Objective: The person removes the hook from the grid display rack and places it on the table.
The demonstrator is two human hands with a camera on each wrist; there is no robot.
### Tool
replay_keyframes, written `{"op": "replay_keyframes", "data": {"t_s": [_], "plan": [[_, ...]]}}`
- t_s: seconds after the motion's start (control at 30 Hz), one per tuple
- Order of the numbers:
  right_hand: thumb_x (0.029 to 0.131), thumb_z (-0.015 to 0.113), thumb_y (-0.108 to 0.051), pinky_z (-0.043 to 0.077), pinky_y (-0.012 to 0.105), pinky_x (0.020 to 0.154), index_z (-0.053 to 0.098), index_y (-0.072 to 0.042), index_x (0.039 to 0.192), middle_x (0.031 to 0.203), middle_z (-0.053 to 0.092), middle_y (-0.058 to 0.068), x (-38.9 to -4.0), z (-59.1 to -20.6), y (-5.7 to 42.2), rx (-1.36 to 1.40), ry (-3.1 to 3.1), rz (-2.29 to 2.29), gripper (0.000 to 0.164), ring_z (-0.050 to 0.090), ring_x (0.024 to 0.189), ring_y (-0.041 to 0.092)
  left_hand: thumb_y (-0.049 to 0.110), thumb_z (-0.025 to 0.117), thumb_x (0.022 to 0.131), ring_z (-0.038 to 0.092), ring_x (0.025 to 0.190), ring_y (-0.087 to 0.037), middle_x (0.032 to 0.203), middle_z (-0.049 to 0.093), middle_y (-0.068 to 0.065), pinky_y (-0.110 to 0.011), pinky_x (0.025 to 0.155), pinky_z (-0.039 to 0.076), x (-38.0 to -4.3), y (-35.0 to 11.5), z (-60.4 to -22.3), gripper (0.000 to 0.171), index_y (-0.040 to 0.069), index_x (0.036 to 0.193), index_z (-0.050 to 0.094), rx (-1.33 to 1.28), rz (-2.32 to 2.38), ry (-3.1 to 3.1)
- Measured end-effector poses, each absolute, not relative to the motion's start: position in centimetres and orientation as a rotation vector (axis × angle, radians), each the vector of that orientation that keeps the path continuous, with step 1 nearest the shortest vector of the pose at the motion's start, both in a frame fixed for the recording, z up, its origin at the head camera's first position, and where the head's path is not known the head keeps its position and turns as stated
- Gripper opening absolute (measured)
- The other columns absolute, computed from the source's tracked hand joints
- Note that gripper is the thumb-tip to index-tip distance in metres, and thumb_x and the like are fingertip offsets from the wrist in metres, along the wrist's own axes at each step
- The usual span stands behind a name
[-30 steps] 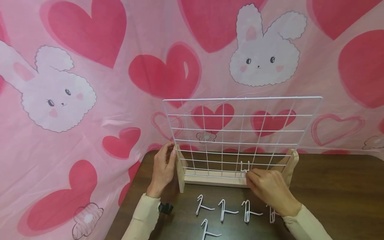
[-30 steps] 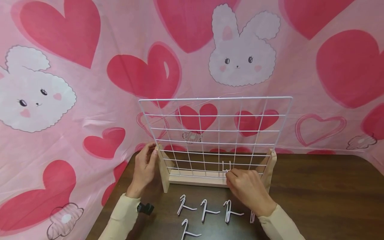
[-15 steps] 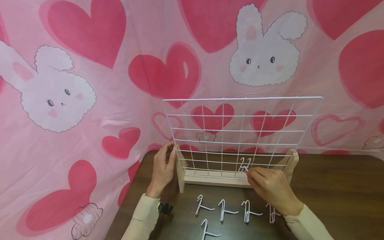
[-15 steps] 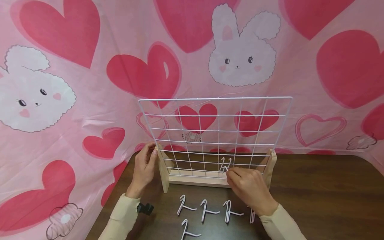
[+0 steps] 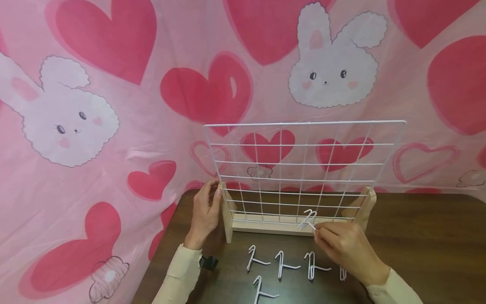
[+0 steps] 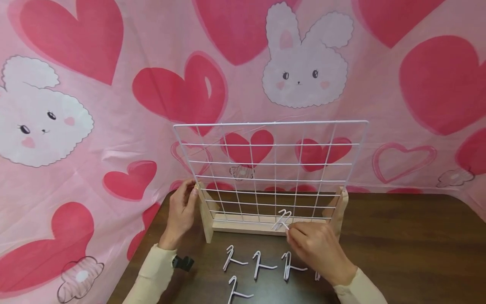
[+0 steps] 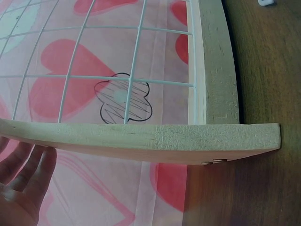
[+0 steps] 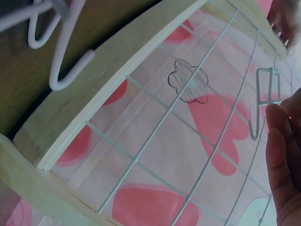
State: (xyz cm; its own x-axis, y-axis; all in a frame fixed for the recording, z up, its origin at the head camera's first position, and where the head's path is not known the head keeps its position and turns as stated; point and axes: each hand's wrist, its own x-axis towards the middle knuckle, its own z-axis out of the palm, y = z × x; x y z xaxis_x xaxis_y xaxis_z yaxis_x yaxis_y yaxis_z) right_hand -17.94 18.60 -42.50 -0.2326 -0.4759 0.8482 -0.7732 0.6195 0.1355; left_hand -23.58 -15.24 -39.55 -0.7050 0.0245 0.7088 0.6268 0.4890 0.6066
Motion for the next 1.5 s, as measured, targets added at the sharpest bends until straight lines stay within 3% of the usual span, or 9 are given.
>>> {"op": "replay_keyframes", "data": {"t_s": [0.2, 0.57, 0.8, 0.97, 1.07, 1.27, 1.5], "plan": [[0.098, 0.048, -0.023, 0.051, 0.026, 0.054, 0.066, -0.015, 0.066, 0.069, 0.067, -0.006, -17.2, -42.6, 17.9, 1.074, -1.852, 0.389, 0.037, 0.061, 0.057, 0.009, -0.004, 0.054, 0.092, 0.070, 0.089, -0.032, 0.103, 0.070, -0.021, -0.016, 0.077, 0.055, -24.3, -15.5, -40.5, 0.021, -0.008, 0.112, 0.060, -0.540, -1.231, -2.077], [0.094, 0.051, -0.018, 0.041, 0.022, 0.052, 0.066, -0.016, 0.067, 0.067, 0.060, -0.008, -16.0, -43.0, 16.4, 1.196, -1.777, 0.376, 0.031, 0.051, 0.057, 0.007, 0.011, 0.053, 0.097, 0.069, 0.092, -0.018, 0.107, 0.070, -0.007, -0.025, 0.079, 0.057, -26.3, -16.6, -42.7, 0.023, 0.007, 0.117, 0.062, -0.543, -1.224, -2.089], [0.095, 0.050, -0.017, 0.041, 0.021, 0.056, 0.066, -0.018, 0.066, 0.066, 0.057, -0.010, -15.1, -43.4, 15.8, 1.285, -1.777, 0.418, 0.033, 0.050, 0.058, 0.005, 0.005, 0.054, 0.095, 0.070, 0.089, -0.022, 0.105, 0.070, -0.012, -0.023, 0.076, 0.057, -25.7, -16.2, -42.1, 0.022, 0.003, 0.116, 0.061, -0.521, -1.216, -2.089], [0.096, 0.050, -0.016, 0.039, 0.022, 0.058, 0.065, -0.017, 0.066, 0.065, 0.055, -0.009, -14.9, -43.8, 15.6, 1.337, -1.767, 0.434, 0.034, 0.048, 0.059, 0.005, -0.003, 0.054, 0.092, 0.069, 0.090, -0.033, 0.104, 0.069, -0.022, -0.041, 0.077, 0.059, -24.3, -15.3, -40.4, 0.022, -0.006, 0.113, 0.060, -0.541, -1.221, -2.068], [0.097, 0.050, -0.017, 0.037, 0.021, 0.058, 0.066, -0.017, 0.067, 0.066, 0.055, -0.009, -14.7, -43.9, 15.6, 1.360, -1.768, 0.449, 0.033, 0.048, 0.060, 0.006, -0.003, 0.054, 0.093, 0.068, 0.092, -0.034, 0.104, 0.068, -0.022, -0.048, 0.079, 0.058, -23.8, -15.2, -39.9, 0.022, -0.009, 0.114, 0.059, -0.542, -1.213, -2.090], [0.098, 0.049, -0.019, 0.038, 0.024, 0.063, 0.065, -0.018, 0.070, 0.068, 0.057, -0.010, -14.5, -44.7, 15.8, 1.394, -1.800, 0.430, 0.032, 0.050, 0.063, 0.007, -0.003, 0.054, 0.093, 0.068, 0.091, -0.031, 0.103, 0.068, -0.021, -0.047, 0.080, 0.058, -23.7, -15.3, -39.7, 0.022, -0.009, 0.113, 0.059, -0.533, -1.196, -2.100], [0.098, 0.050, -0.027, 0.032, 0.021, 0.070, 0.062, -0.025, 0.067, 0.065, 0.054, -0.016, -13.9, -46.4, 16.5, 1.393, -1.958, 0.419, 0.033, 0.046, 0.065, 0.004, -0.004, 0.053, 0.093, 0.070, 0.092, -0.032, 0.104, 0.069, -0.024, -0.040, 0.079, 0.059, -23.8, -15.3, -39.8, 0.022, -0.006, 0.113, 0.060, -0.549, -1.219, -2.080]]}}
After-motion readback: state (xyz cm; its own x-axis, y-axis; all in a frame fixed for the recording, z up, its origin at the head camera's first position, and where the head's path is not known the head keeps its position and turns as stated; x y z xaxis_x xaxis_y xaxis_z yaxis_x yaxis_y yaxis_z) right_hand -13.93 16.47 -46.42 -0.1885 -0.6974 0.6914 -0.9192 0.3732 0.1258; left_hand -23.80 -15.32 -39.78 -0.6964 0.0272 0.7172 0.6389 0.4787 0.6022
